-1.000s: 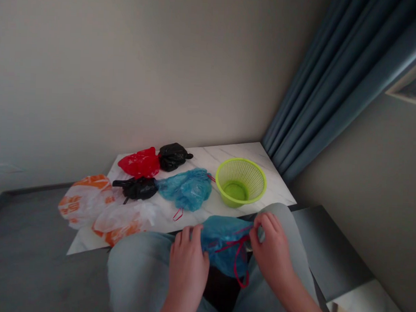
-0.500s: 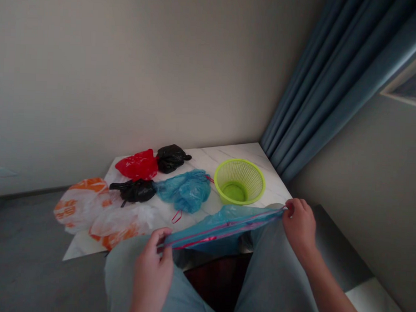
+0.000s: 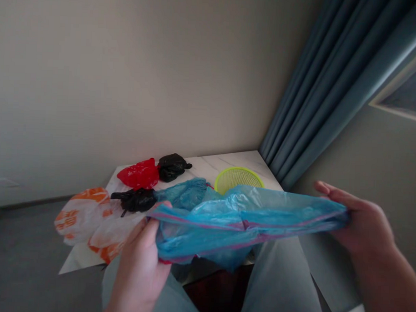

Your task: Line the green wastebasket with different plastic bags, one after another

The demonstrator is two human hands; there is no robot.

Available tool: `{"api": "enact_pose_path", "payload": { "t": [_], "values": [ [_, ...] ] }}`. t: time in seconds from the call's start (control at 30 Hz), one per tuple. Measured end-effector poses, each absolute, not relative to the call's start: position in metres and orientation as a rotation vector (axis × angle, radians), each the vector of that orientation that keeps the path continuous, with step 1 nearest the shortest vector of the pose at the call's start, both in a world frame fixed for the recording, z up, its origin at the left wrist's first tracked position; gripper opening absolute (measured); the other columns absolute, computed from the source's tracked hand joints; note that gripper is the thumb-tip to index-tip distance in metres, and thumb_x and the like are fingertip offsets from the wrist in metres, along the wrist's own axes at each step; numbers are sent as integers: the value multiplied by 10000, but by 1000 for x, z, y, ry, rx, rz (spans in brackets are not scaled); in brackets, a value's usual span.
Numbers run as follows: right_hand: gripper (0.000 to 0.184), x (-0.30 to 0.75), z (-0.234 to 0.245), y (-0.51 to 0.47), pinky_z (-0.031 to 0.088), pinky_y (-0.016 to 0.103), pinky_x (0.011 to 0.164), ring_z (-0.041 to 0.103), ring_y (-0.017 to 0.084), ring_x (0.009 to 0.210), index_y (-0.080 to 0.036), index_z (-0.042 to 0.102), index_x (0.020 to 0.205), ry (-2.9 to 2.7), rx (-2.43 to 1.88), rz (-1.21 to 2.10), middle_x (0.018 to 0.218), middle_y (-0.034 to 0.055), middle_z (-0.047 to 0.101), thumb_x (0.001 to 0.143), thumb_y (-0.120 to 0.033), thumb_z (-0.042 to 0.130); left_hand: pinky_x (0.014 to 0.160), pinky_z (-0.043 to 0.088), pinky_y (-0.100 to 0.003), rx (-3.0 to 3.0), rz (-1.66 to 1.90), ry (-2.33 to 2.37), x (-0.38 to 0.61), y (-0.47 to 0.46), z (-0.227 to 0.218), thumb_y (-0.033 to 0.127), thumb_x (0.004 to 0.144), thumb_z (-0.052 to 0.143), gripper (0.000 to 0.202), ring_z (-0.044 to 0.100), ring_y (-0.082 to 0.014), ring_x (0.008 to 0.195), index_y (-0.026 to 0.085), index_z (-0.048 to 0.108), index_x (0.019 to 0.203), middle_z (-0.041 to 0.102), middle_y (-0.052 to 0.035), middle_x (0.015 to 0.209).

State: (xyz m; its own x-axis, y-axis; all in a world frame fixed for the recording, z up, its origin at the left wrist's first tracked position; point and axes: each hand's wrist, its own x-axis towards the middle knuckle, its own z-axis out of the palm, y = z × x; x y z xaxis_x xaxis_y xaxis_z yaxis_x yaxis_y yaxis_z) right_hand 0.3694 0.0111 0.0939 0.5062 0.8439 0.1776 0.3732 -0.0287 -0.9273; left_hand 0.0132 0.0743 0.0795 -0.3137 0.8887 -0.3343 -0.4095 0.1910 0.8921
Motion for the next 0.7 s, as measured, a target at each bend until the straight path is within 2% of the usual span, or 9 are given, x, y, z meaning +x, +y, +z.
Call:
{"api": "enact_pose_path", "payload": {
  "t": [0.07, 0.13, 0.2, 0.3, 0.33, 0.4, 0.5, 0.6, 0.7],
  "values": [
    [306, 372, 118, -3, 338, 321, 482, 461, 108, 434, -164, 707, 875, -852, -1537, 749, 648, 61, 633, 874, -335, 454, 552, 530, -222, 618, 1561, 1294, 25, 90, 95, 337, 746, 710, 229, 658, -144, 677, 185, 665, 911, 693, 29, 774],
    [440, 369, 134, -18, 321, 328, 482, 483, 99, 415, -156, 724, 961, -851, -1465, 872, 606, 64, 642, 925, -476, 424, 484, 457, -184, 754, 1709, 1216, 39, 110, 110, 345, 760, 671, 190, 568, -93, 547, 170, 601, 784, 590, 58, 631],
    [528, 361, 142, -28, 344, 313, 445, 525, 137, 407, -189, 712, 1104, -1031, -1468, 979, 548, 56, 631, 861, -619, 526, 429, 360, -166, 869, 1783, 1112, 56, 133, 124, 347, 782, 628, 269, 436, -55, 455, 184, 467, 642, 434, 82, 532],
    [645, 343, 145, -28, 415, 299, 402, 585, 197, 469, -267, 630, 1290, -1433, -1670, 904, 679, 62, 715, 729, -560, 751, 405, 278, -193, 1027, 1822, 1052, 84, 169, 145, 380, 867, 533, 373, 313, -54, 429, 219, 351, 584, 285, 79, 515],
    [582, 339, 143, -24, 424, 294, 406, 572, 191, 467, -276, 658, 1242, -1547, -1769, 790, 676, 47, 714, 726, -519, 772, 414, 287, -207, 1107, 1816, 1025, 94, 182, 152, 415, 903, 492, 386, 328, -65, 440, 222, 371, 592, 290, 69, 526],
    [299, 336, 139, -13, 393, 267, 404, 493, 153, 412, -250, 740, 937, -1668, -1930, 519, 542, 4, 631, 782, -505, 718, 432, 306, -237, 1240, 1791, 975, 112, 206, 165, 488, 952, 421, 434, 364, -91, 461, 233, 387, 602, 292, 51, 538],
    [414, 346, 132, 4, 329, 241, 408, 401, 119, 416, -199, 636, 630, -1564, -2052, 209, 460, -13, 492, 877, -522, 558, 474, 327, -256, 1523, 1800, 886, 134, 240, 182, 559, 984, 379, 484, 412, -107, 504, 231, 410, 629, 300, 35, 561],
    [396, 363, 128, 15, 282, 231, 419, 354, 108, 473, -186, 537, 599, -1234, -2027, -18, 499, -26, 405, 892, -452, 512, 521, 353, -247, 1836, 1904, 782, 143, 262, 196, 582, 986, 385, 493, 479, -110, 562, 215, 460, 666, 338, 27, 585],
    [267, 375, 121, 21, 267, 223, 444, 329, 99, 517, -187, 519, 693, -887, -1792, -194, 594, -39, 361, 890, -366, 508, 571, 375, -238, 2065, 2019, 808, 137, 266, 204, 528, 954, 514, 419, 534, -125, 639, 210, 497, 682, 384, 26, 598]
  ]
}}
